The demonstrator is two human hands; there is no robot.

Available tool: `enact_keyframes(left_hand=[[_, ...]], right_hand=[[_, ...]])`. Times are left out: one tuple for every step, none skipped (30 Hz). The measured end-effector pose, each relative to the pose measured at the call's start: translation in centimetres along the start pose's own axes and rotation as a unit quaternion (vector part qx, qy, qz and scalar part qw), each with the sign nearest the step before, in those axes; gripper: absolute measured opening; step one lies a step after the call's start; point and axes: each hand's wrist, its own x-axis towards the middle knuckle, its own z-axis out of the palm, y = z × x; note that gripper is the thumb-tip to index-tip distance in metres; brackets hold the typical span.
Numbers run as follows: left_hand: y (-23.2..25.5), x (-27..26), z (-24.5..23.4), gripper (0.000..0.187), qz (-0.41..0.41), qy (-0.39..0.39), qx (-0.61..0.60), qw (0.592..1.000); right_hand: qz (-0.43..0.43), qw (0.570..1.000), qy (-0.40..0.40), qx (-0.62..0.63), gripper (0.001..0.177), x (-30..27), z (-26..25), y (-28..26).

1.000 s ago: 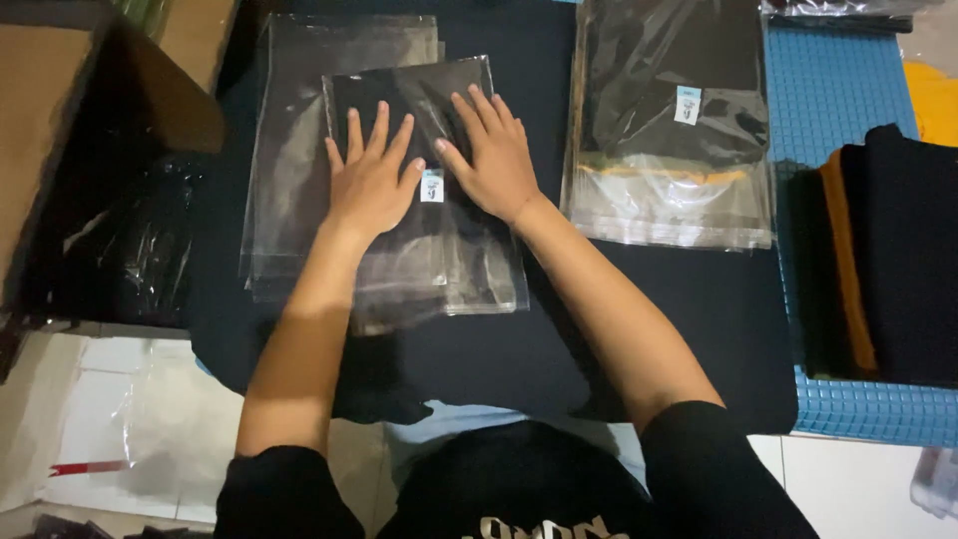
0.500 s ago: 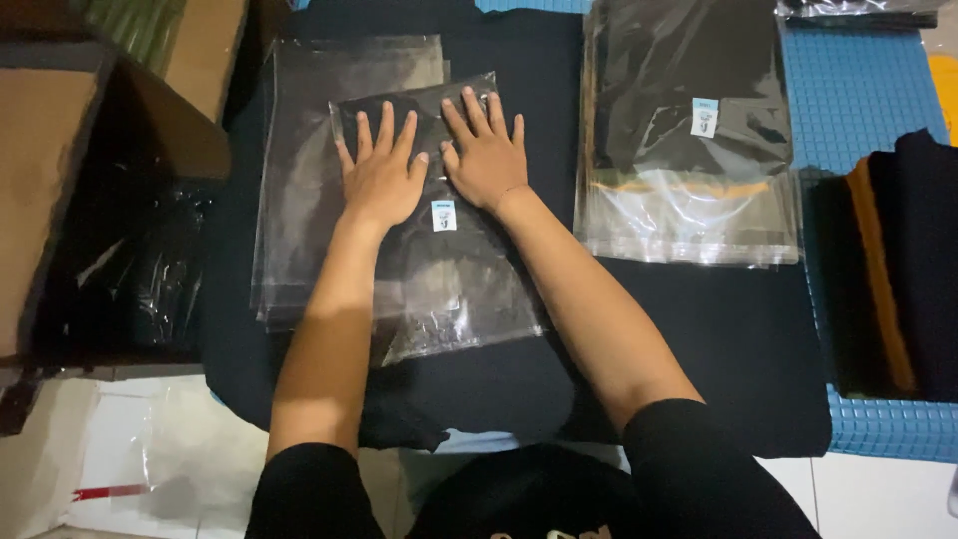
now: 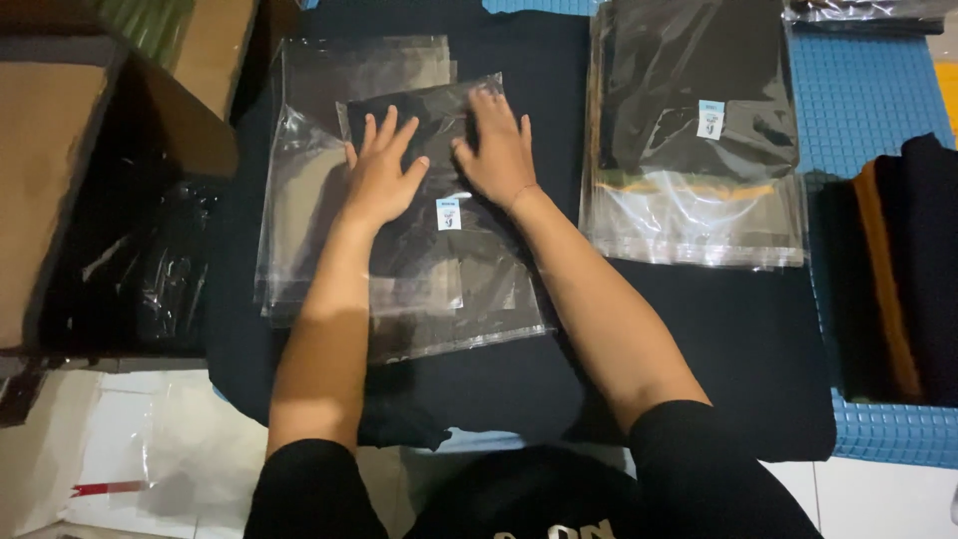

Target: The person packages folded shirts by placing them into clear plastic bags and sealing the adhesive strips.

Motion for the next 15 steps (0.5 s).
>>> enact_keyframes(left_hand=[[-1.5,0.3,0.8,0.059,-0.002,0.0,-0.002,1.0],[-3.1,0.7,1.4,0.054,0.038,0.093,-0.007,0.995],[-4.6,1.1,2.0,0.048,0.077,0.185,-0.012,0.98],[-4.3,0.5,1.2,0.048,0.077,0.187,-0.012,0.979],[-4.0,-0.1,0.4,0.046,0.029,0.221,0.05,0.974],[-3.7,-0.8,-0.3,0.045,-0.021,0.252,0.112,0.961],[-4.0,-1.0,-0.5,0.045,-0.022,0.253,0.112,0.961],[-4.2,-1.0,-0.8,0.051,-0.108,0.168,0.148,0.969],[-4.5,-1.0,-1.1,0.058,-0.193,0.08,0.182,0.961],[-5.1,-0.9,-1.0,0.058,-0.193,0.081,0.182,0.961],[-5.7,-0.8,-0.8,0.061,-0.202,0.04,0.174,0.963],[-6.3,-0.6,-0.8,0.064,-0.21,-0.001,0.166,0.963],[-5.1,-1.4,-1.7,0.064,-0.21,0.001,0.166,0.964],[-3.9,-2.3,-2.6,0.066,-0.204,-0.034,0.141,0.968],[-2.7,-3.1,-3.4,0.068,-0.198,-0.068,0.116,0.971]], right_hand=[[-0.001,1.0,-0.002,-0.001,0.066,-0.3,-0.3,0.3],[-0.012,0.997,0.072,0.009,0.062,-0.5,-0.7,0.6],[-0.024,0.989,0.145,0.019,0.057,-0.6,-1.1,0.8],[-0.027,0.989,0.146,0.018,0.057,-0.6,-1.4,1.0],[0.012,0.991,0.129,-0.019,0.056,-0.7,-1.8,1.2],[0.053,0.991,0.11,-0.056,0.058,-0.9,-2.0,1.4],[0.051,0.991,0.109,-0.055,0.058,-0.9,-1.4,2.6],[0.103,0.987,0.052,-0.111,0.054,-0.7,-0.9,3.8],[0.154,0.974,-0.004,-0.167,0.053,-0.4,-0.3,4.9],[0.153,0.974,-0.003,-0.167,0.053,-0.8,-0.8,4.7],[0.164,0.97,-0.032,-0.179,0.056,-1.1,-1.3,4.5],[0.175,0.964,-0.061,-0.191,0.058,-1.4,-1.7,4.2],[0.174,0.964,-0.06,-0.191,0.058,-2.2,-3.0,2.6],[0.172,0.964,-0.095,-0.181,0.056,-3.0,-4.4,1.1],[0.17,0.962,-0.131,-0.171,0.054,-3.8,-5.7,-0.5]])
